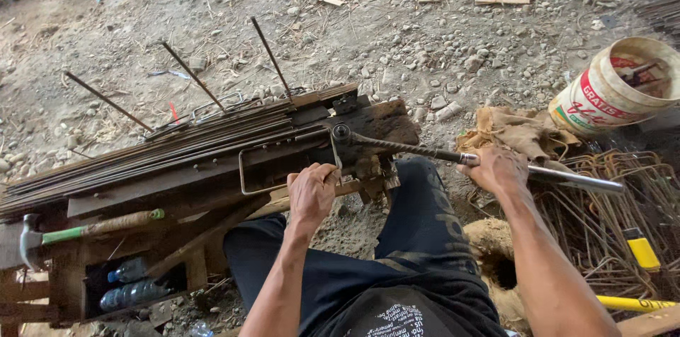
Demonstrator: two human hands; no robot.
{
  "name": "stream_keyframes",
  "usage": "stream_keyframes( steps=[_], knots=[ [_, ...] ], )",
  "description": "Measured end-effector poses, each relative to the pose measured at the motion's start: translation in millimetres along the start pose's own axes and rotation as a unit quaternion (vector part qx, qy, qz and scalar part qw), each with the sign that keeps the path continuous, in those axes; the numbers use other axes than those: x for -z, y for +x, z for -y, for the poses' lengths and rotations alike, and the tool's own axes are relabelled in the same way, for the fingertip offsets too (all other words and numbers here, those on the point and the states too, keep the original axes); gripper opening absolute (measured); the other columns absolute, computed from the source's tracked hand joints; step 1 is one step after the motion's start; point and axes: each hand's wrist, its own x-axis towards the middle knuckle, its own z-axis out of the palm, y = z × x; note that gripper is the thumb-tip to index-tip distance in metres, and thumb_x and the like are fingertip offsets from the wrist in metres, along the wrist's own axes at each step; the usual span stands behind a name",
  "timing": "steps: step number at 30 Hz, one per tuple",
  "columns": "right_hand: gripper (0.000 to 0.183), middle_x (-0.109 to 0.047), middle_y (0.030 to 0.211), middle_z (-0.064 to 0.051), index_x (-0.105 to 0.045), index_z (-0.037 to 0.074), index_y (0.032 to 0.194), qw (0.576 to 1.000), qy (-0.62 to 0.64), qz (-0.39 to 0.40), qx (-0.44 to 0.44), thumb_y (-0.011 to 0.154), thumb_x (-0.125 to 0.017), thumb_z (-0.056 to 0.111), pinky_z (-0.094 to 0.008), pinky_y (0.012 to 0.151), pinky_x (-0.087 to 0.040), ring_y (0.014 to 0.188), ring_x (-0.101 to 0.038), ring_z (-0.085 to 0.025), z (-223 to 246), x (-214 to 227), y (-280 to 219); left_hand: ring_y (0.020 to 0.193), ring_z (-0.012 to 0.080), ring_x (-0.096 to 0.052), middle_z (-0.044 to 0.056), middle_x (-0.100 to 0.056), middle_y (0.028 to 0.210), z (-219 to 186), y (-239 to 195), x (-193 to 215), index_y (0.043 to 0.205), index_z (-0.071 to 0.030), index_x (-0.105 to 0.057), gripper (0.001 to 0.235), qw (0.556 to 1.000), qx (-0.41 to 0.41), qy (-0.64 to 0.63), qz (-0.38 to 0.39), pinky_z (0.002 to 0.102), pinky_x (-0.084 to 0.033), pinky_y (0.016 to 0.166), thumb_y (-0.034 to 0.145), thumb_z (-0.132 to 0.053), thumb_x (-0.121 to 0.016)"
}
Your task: The person bends thin metal rods into rectangular shapes using a manual bending jig. They insert each rod into the jig, rotate a crank to bend the metal, and then remove the finished piece.
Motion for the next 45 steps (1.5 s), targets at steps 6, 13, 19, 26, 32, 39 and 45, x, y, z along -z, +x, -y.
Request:
stream_keyframes(
  steps=[6, 13, 19, 26, 32, 39, 45],
  knots=[
    [0.036, -0.072, 0.078, -0.005, -0.067, 0.022, 0.078, 1.0, 0.004, -0.007, 0.0, 0.087, -0.062, 0.056, -0.044, 0.098, -0.042, 0.097, -0.072, -0.03, -5.5, -7.5, 16.7, 0.09, 0.025, -0.068, 0.001, -0.066, 0.08, 4.6, 2.3, -1.8, 0.092, -0.026, -0.071, 0.021, 1.0, 0.012, -0.011, 0.02, 0.037, -0.037, 0.092, 0.097, -0.041, -0.059],
    [0.037, -0.078, 0.106, -0.018, -0.081, 0.012, 0.093, 0.999, 0.033, 0.037, -0.004, 0.08, -0.072, 0.045, -0.048, 0.101, -0.048, 0.116, -0.067, -0.039, 2.9, 24.4, 29.9, 0.085, 0.0256, -0.067, 0.002, -0.065, 0.077, -15.1, 1.1, 8.9, 0.097, -0.021, -0.072, 0.025, 0.999, 0.022, -0.011, 0.027, 0.039, -0.036, 0.09, 0.099, -0.042, -0.058],
    [0.039, -0.079, 0.096, -0.011, -0.08, 0.019, 0.085, 0.999, -0.019, 0.011, 0.028, 0.077, -0.07, 0.056, -0.044, 0.095, -0.051, 0.107, -0.071, -0.034, -13.0, 6.7, 71.6, 0.083, 0.0263, -0.065, 0.004, -0.062, 0.077, -15.1, -0.9, 8.0, 0.098, -0.019, -0.07, 0.028, 0.999, 0.019, 0.013, 0.04, 0.04, -0.036, 0.089, 0.101, -0.043, -0.055],
    [0.03, -0.079, 0.1, -0.016, -0.079, 0.016, 0.087, 0.999, 0.029, 0.015, 0.022, 0.08, -0.072, 0.045, -0.048, 0.098, -0.049, 0.113, -0.069, -0.036, -8.7, 7.3, 57.1, 0.081, 0.0245, -0.065, 0.001, -0.062, 0.078, -12.1, -6.5, 10.4, 0.097, -0.021, -0.069, 0.032, 0.997, -0.004, 0.052, 0.061, 0.039, -0.038, 0.088, 0.105, -0.044, -0.047],
    [0.034, -0.079, 0.087, -0.009, -0.078, 0.019, 0.077, 1.0, 0.012, 0.011, 0.002, 0.079, -0.069, 0.052, -0.047, 0.09, -0.053, 0.104, -0.072, -0.036, -14.9, -7.7, 55.9, 0.078, 0.0261, -0.064, 0.002, -0.061, 0.078, -15.5, -0.2, 10.8, 0.1, -0.019, -0.068, 0.032, 0.997, 0.006, 0.043, 0.06, 0.039, -0.039, 0.086, 0.107, -0.037, -0.043],
    [0.037, -0.078, 0.087, -0.014, -0.077, 0.016, 0.079, 1.0, -0.017, 0.016, 0.012, 0.078, -0.069, 0.051, -0.046, 0.088, -0.054, 0.101, -0.072, -0.037, 4.1, 15.7, 33.1, 0.077, 0.0225, -0.064, 0.0, -0.06, 0.076, -2.9, 0.3, -7.9, 0.096, -0.022, -0.067, 0.028, 0.999, 0.008, 0.051, 0.015, 0.037, -0.038, 0.085, 0.104, -0.043, -0.05],
    [0.038, -0.078, 0.099, -0.005, -0.074, 0.034, 0.111, 0.996, -0.071, 0.039, -0.032, 0.086, -0.066, 0.061, -0.037, 0.084, -0.054, 0.093, -0.073, -0.024, 11.1, 11.8, 23.4, 0.07, 0.0282, -0.047, -0.003, -0.053, 0.08, 21.1, -0.2, -33.3, 0.104, -0.025, -0.065, 0.025, 0.996, -0.06, 0.063, -0.032, 0.052, -0.034, 0.077, 0.105, -0.039, -0.044]
  ],
)
